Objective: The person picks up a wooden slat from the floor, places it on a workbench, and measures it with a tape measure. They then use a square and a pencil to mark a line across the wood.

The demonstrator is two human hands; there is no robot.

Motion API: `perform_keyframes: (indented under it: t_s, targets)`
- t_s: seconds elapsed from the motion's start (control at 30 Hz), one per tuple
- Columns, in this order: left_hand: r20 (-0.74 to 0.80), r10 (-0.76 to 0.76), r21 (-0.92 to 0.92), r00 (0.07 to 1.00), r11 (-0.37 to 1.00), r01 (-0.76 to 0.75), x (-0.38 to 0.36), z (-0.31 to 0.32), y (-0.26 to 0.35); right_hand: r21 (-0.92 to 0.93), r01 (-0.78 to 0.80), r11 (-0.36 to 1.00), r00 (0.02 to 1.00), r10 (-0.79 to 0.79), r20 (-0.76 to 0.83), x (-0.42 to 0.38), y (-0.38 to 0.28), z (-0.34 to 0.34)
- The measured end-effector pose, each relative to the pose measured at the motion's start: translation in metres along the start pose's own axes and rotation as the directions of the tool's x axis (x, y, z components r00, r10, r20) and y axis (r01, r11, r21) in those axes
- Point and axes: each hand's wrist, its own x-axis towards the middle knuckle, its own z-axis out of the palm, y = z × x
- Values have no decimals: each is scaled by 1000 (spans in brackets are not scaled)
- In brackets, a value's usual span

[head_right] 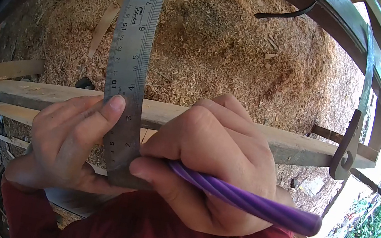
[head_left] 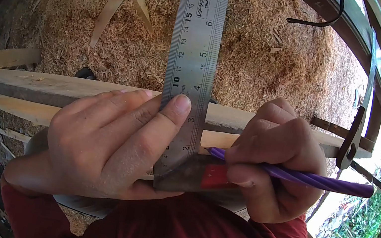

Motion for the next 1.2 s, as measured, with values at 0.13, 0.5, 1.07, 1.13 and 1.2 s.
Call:
perform_keyframes:
  t_s: [0.13,0.5,1.07,1.13,1.2]
  targets:
    - [9,-1,-9,1000,1000,1,0,-1,0,0,6,1000,1000,-6,17,0,1,0]
    - [34,-30,0,999,1000,30,1,-3,2,-6,43,999,999,-42,20,0,3,-4]
    - [10,-18,-2,1000,1000,18,0,2,-1,2,74,997,996,-75,40,3,6,-2]
    - [12,-9,3,1000,1000,9,0,3,-1,3,97,995,995,-97,31,3,7,-2]
    - [10,-11,-1,1000,1000,11,-1,3,-1,5,102,995,994,-102,34,4,7,-2]
